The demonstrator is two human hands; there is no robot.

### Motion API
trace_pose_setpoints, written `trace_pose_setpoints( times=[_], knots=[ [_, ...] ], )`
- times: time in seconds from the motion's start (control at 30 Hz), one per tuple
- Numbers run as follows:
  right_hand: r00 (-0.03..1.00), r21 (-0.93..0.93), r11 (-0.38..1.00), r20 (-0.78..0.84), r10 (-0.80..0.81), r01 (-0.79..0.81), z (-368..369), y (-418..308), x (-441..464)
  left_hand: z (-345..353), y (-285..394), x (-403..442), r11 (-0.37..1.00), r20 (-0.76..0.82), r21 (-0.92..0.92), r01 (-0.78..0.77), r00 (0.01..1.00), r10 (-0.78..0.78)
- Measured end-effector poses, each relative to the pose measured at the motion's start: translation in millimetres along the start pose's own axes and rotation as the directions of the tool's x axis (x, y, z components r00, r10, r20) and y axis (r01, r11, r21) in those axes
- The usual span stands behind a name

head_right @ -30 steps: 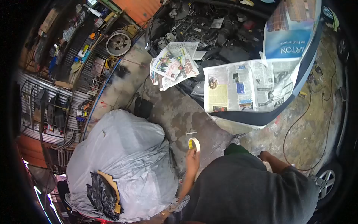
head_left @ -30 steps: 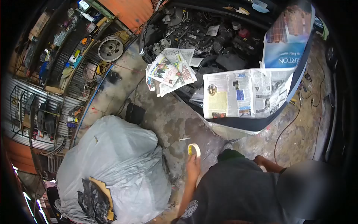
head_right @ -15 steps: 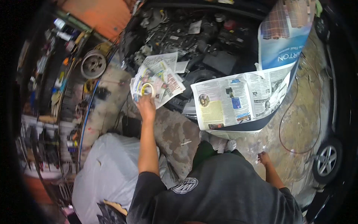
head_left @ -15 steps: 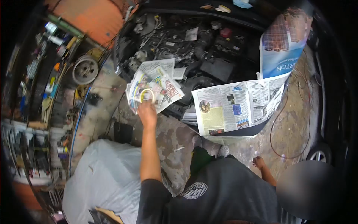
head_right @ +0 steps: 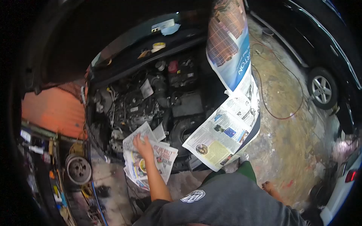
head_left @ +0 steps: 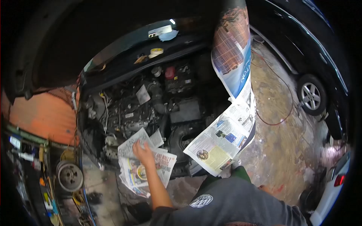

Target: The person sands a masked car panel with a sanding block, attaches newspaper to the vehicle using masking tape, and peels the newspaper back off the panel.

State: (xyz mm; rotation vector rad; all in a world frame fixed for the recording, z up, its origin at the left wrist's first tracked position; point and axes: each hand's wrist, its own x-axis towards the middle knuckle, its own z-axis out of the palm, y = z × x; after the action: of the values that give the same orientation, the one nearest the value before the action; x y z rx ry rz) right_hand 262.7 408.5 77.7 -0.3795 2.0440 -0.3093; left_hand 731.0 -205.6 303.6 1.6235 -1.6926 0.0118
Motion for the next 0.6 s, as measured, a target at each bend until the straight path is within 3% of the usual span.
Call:
trace_pose_setpoints(
  times=[0.07,0.13,0.23,0.33,0.43,0.53,0.6],
  knots=[
    [0.997,0.055,0.996,-0.024,0.069,-0.067,38,-2,-23,40,82,70,0.958,0.058,-0.224,-0.181,0.978,0.198],
    [0.990,0.159,0.980,-0.054,0.128,-0.118,65,-15,-48,89,150,132,0.871,0.074,-0.334,-0.360,0.911,0.405],
    [0.972,0.311,0.931,-0.077,0.223,-0.190,88,-38,-101,182,231,217,0.737,0.007,-0.436,-0.517,0.817,0.577],
    [0.933,0.409,0.876,-0.135,0.334,-0.255,113,-43,-149,258,279,280,0.784,0.033,-0.208,-0.584,0.797,0.603],
    [0.915,0.221,0.942,-0.263,0.308,-0.253,192,59,-149,288,301,317,0.795,0.225,0.045,-0.604,0.782,0.581],
    [0.886,0.263,0.890,-0.184,0.425,-0.372,191,26,-189,319,293,343,0.709,0.298,0.220,-0.670,0.738,0.605],
    [0.868,0.274,0.862,-0.141,0.475,-0.427,189,13,-204,326,292,353,0.705,0.270,0.221,-0.674,0.737,0.620]
  ],
)
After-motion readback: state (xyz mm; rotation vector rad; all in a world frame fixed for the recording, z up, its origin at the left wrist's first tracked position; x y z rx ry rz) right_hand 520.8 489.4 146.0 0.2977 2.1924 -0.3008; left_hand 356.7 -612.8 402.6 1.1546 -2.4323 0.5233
